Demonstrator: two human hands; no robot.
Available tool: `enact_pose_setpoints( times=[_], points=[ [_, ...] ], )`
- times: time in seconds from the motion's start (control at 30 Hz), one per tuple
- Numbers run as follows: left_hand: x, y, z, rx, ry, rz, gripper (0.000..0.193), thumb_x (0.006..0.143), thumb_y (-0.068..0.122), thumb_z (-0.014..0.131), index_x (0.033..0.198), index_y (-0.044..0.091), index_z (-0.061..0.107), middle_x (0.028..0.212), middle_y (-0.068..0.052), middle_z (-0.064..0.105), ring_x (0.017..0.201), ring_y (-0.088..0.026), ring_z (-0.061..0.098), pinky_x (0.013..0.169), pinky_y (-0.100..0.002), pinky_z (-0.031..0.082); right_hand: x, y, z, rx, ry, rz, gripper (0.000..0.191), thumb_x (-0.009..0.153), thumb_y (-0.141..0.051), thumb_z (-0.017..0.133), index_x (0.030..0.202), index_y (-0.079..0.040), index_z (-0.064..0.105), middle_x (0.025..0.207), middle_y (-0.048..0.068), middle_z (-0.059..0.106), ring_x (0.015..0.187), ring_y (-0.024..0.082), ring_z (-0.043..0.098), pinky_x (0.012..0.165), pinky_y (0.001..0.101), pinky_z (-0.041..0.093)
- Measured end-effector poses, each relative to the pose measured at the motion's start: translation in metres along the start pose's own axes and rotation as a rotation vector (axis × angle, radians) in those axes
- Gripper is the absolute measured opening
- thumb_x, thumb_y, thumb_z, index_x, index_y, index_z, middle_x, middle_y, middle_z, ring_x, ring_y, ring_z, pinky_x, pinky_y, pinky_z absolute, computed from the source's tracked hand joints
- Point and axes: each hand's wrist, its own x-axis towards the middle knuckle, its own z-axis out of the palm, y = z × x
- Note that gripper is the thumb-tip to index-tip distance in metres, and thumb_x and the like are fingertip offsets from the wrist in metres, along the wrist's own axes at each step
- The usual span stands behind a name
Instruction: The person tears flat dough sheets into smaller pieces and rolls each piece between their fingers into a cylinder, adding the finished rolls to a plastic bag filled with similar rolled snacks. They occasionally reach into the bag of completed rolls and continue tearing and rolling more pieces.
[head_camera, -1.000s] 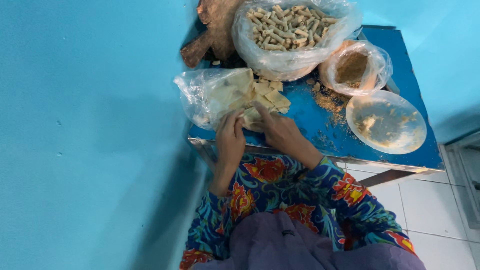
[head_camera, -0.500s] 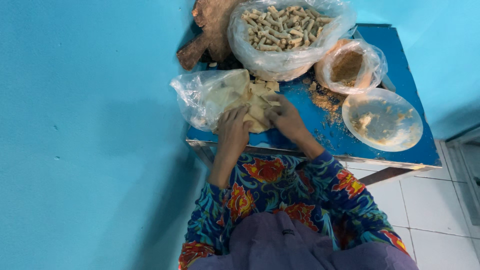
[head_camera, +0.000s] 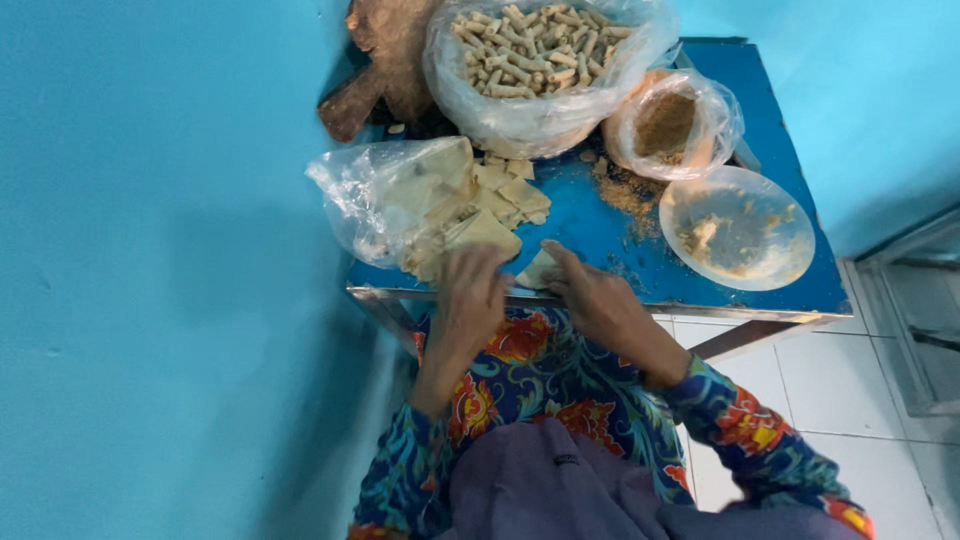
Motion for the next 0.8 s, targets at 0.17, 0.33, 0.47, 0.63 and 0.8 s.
enact_pose_setpoints(
  times=[0.17, 0.33, 0.47, 0.63, 0.8],
  points=[
    [-0.012, 0.013, 0.004, -0.106, -0.084, 0.166, 0.027, 0.092, 0.026, 0.075, 0.114, 0.011, 0.073, 0.124, -0.006, 0.066, 0.123, -0.029, 0.056, 0.103, -0.050, 0.040, -0.007, 0.010, -0.025, 0.175, 0.088, 0.141, 0.051, 0.099, -0.003, 0.061, 0.147, -0.008, 0.044, 0.107, 0.014, 0.078, 0.101, 0.031, 0.077, 0.080, 0.0406, 0.060],
    [-0.008, 0.009, 0.019, -0.213, -0.081, 0.191, 0.013, 0.095, 0.020, 0.073, 0.104, 0.010, 0.073, 0.113, -0.005, 0.069, 0.116, -0.028, 0.061, 0.102, -0.047, 0.043, -0.036, 0.033, -0.066, 0.043, 0.258, -0.113, 0.025, 0.100, 0.005, 0.063, 0.123, -0.007, 0.061, 0.135, 0.023, 0.068, 0.131, 0.035, 0.064, 0.104, 0.0444, 0.054],
    [-0.011, 0.010, 0.022, -0.281, -0.101, 0.156, 0.010, 0.095, 0.017, 0.072, 0.097, 0.008, 0.074, 0.103, -0.005, 0.072, 0.107, -0.027, 0.064, 0.098, -0.047, 0.043, -0.066, 0.073, -0.124, -0.287, 0.333, 0.065, 0.038, 0.097, 0.010, 0.060, 0.129, -0.010, 0.069, 0.112, 0.013, 0.071, 0.107, 0.033, 0.069, 0.092, 0.0408, 0.055],
    [-0.006, 0.018, 0.028, -0.260, -0.034, 0.131, 0.008, 0.096, 0.013, 0.070, 0.100, 0.007, 0.074, 0.096, -0.008, 0.073, 0.097, -0.030, 0.066, 0.096, -0.047, 0.046, -0.092, 0.117, -0.159, -0.545, 0.212, 0.143, 0.047, 0.090, 0.011, 0.058, 0.126, -0.016, 0.075, 0.110, 0.010, 0.071, 0.103, 0.034, 0.064, 0.095, 0.0426, 0.052],
    [-0.005, 0.030, 0.034, -0.246, 0.009, 0.092, 0.010, 0.096, 0.009, 0.069, 0.104, 0.004, 0.073, 0.095, -0.013, 0.072, 0.094, -0.034, 0.065, 0.091, -0.046, 0.047, -0.090, 0.143, -0.158, -0.707, 0.033, 0.174, 0.067, 0.083, 0.010, 0.058, 0.136, -0.027, 0.071, 0.121, 0.008, 0.067, 0.113, 0.031, 0.059, 0.102, 0.0439, 0.047]
  ],
)
